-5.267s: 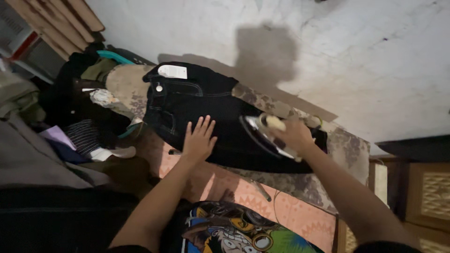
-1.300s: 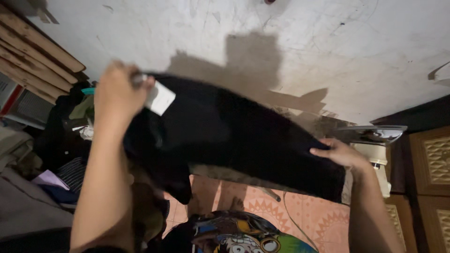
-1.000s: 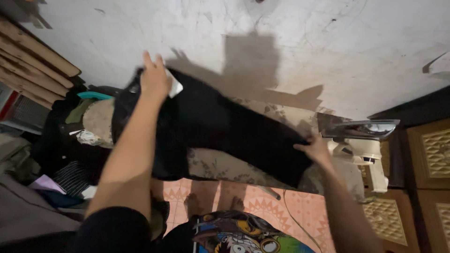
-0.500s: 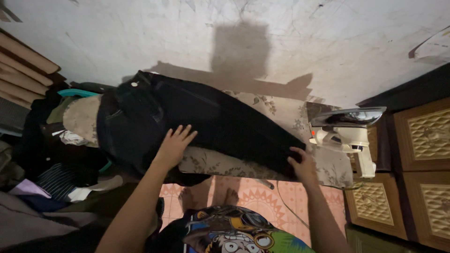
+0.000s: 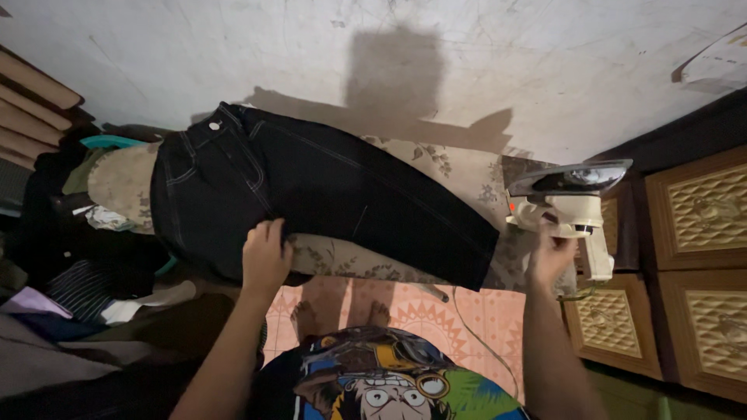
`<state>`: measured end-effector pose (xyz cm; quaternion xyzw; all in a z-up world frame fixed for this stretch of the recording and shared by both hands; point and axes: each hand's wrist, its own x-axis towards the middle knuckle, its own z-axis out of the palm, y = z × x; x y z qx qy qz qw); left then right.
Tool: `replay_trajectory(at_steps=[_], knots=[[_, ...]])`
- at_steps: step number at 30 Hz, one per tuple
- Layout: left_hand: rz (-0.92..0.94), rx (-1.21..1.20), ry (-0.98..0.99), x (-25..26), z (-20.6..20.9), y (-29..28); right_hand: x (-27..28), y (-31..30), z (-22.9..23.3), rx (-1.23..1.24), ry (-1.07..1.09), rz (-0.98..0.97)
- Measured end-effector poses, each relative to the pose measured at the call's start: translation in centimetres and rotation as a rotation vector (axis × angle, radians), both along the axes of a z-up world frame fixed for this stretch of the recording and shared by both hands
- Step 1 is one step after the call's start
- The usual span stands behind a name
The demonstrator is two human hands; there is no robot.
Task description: The person irons a pair of black jeans on a small ironing board. They repeatedly smooth the fabric with their hands and move the iron across different sections, including the legs and waist, before folding the jeans and placing them on a nearby surface.
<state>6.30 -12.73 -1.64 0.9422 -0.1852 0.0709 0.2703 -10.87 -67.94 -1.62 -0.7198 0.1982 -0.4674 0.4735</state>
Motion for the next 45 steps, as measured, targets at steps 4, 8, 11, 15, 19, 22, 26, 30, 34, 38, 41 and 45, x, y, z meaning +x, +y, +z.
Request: replay_trajectory(at_steps=[4, 8, 11, 15, 19, 22, 26, 30, 34, 38, 41, 45], knots=[[0.073, -0.154, 0.013, -0.3, -0.4, 0.0, 2.0, -1.5, 3.6, -0.194, 0.177, 0.022], [0.140, -0.189, 0.102, 0.0, -0.7, 0.0, 3.1, 0.8, 10.6, -0.308, 0.453, 0.332], [0.170, -0.192, 0.112, 0.0, -0.9, 0.1, 6.1, 5.8, 12.3, -0.507, 1.013, 0.350], [0.200, -0.222, 0.116, -0.2, -0.8, 0.0, 8.6, 15.1, 10.5, -0.823, 0.934, 0.513], [0.235, -0.283, 0.189, -0.3, -0.2, -0.2, 13.1, 21.2, 10.0, -0.926, 0.739, 0.612], [0.231, -0.393, 0.146, -0.6, 0.5, -0.2, 17.5, 25.2, 10.6, -0.877, 0.741, 0.680], [0.170, -0.372, -0.118, -0.9, 1.3, -1.0, 20.7, 28.5, 11.5, -0.815, 0.771, 0.748], [0.192, -0.394, -0.184, -1.0, 2.2, -2.7, 19.4, 27.5, 11.2, -0.832, 0.780, 0.734], [0.122, -0.431, -0.108, -0.3, 2.6, -4.8, 14.3, 22.7, 11.3, -0.880, 0.910, 0.631], [-0.089, -0.340, -0.180, -0.4, 1.4, -7.2, 8.7, 18.5, 12.3, -0.819, 0.935, 0.587], [-0.211, -0.102, -0.179, -0.4, -0.1, -8.5, 7.7, 16.3, 12.4, -0.886, 0.921, 0.535], [-0.260, 0.051, -0.120, -1.4, -1.5, -9.1, 10.7, 15.3, 12.0, -0.902, 0.943, 0.485]])
